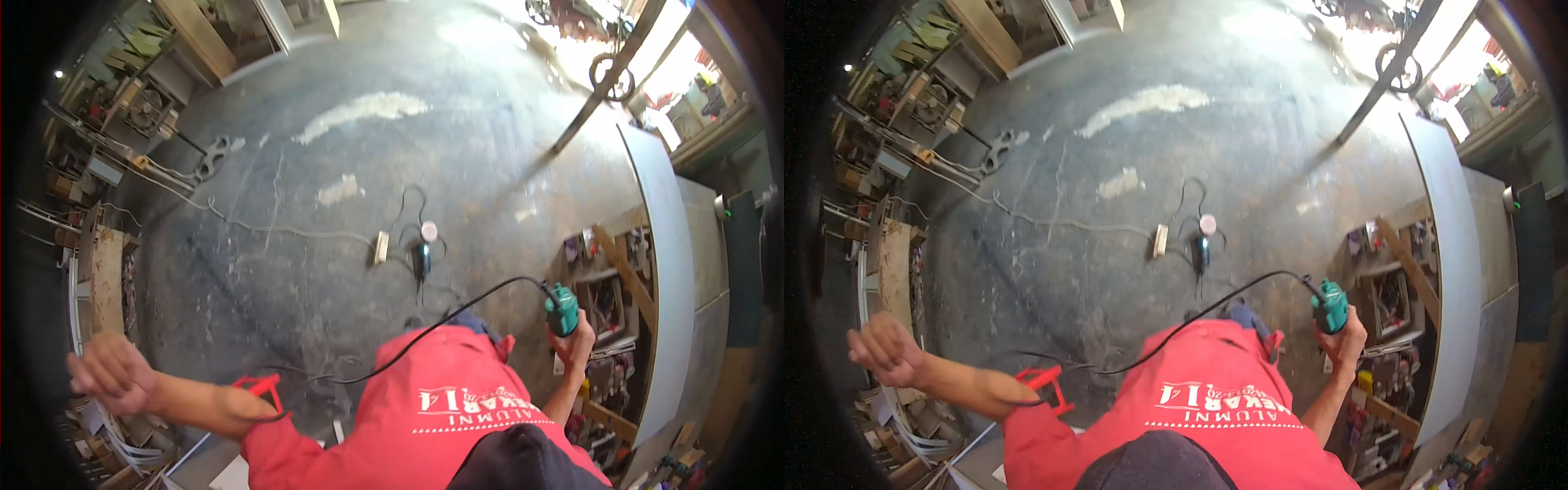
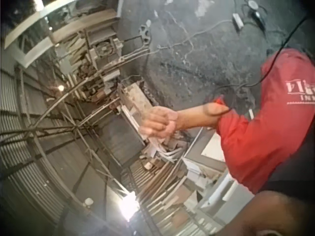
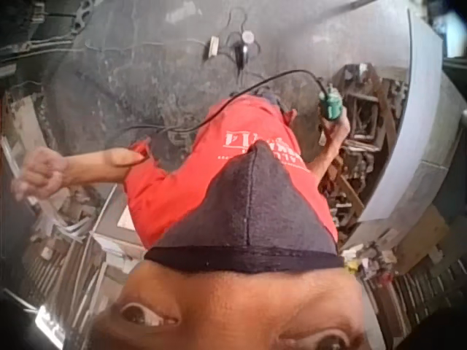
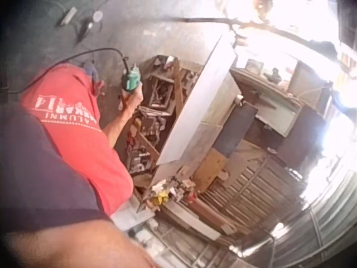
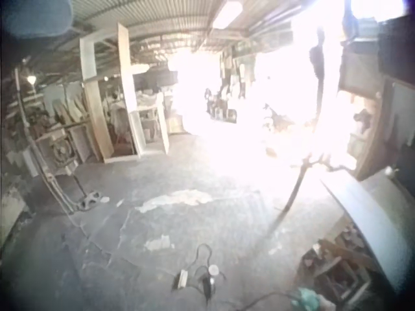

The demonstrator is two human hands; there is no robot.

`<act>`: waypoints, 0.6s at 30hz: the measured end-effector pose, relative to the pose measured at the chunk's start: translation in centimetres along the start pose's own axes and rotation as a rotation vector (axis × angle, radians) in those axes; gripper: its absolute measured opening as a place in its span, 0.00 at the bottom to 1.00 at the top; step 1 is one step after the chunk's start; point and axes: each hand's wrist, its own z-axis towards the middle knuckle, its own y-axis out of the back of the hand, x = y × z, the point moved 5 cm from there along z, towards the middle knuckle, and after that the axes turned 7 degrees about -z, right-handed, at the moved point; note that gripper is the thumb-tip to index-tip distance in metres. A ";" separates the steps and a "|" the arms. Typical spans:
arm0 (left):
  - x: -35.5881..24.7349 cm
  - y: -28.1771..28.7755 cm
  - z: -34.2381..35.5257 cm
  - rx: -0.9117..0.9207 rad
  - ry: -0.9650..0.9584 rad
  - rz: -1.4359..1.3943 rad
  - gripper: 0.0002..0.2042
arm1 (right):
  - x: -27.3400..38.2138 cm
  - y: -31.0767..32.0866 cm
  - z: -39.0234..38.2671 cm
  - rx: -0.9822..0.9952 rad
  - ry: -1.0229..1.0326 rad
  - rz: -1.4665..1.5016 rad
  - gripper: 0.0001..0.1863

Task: The person uses a wood trimmer to trim the edges of a grey board, flipping the board over several times and clearing debris from the tool.

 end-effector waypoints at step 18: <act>10.0 14.3 -24.3 -0.640 1.259 0.777 0.16 | 6.6 -13.5 8.1 0.355 -0.030 -0.001 0.26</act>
